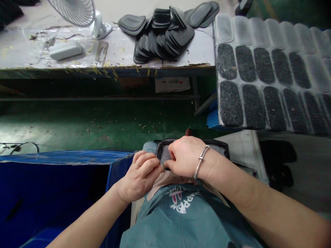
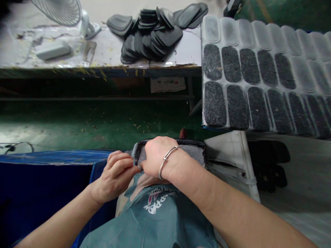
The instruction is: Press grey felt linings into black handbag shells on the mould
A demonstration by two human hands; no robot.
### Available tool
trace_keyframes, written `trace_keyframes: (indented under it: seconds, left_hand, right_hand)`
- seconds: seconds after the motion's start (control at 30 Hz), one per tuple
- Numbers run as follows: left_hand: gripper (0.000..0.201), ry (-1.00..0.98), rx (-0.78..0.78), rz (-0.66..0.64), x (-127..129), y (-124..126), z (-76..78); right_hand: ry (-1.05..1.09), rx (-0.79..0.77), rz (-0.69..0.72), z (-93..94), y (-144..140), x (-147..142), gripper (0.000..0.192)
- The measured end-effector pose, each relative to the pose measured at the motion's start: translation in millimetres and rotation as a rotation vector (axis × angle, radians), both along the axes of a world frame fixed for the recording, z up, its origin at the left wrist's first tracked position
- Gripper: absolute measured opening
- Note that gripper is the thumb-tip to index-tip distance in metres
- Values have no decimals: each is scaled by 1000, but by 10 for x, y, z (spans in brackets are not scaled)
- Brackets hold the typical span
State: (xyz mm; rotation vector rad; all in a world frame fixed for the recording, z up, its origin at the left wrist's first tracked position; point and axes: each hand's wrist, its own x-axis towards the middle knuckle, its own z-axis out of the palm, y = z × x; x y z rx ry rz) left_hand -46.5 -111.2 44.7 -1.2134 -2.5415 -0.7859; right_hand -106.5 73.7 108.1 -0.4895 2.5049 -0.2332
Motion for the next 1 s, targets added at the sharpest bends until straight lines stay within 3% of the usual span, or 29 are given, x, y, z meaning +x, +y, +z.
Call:
trace_keyframes:
  seconds: [0.07,0.13,0.17,0.23,0.3,0.47,0.63,1.0]
  left_hand:
    - [12,-192,125,193,118,19,0]
    - [4,-532,260,462,251,43,17]
    - [12,-733,307,570,310,59,31]
    - [29,-1102,352,660,390,101,66]
    - [40,-1316,385,642,410,161,99]
    - [46,-1412,429,672,307,325,126]
    - [39,-1395,411,728,235,411,137]
    - [24,-1410,682,836,267,507,164]
  right_hand:
    - [-18,15,-5,5,-12,-17,28]
    - [-35,38,-11,3,-19,-18,27]
    - [-35,45,-11,0,-22,-15,26]
    - [-17,47,-5,-7,-25,-10,26]
    - [-2,53,3,-13,-24,-13,28]
    - [-20,67,52,-14,-15,-47,29]
    - [1,65,33,-10,-32,-28,27]
    - [-2,41,46,-9,-27,-42,30]
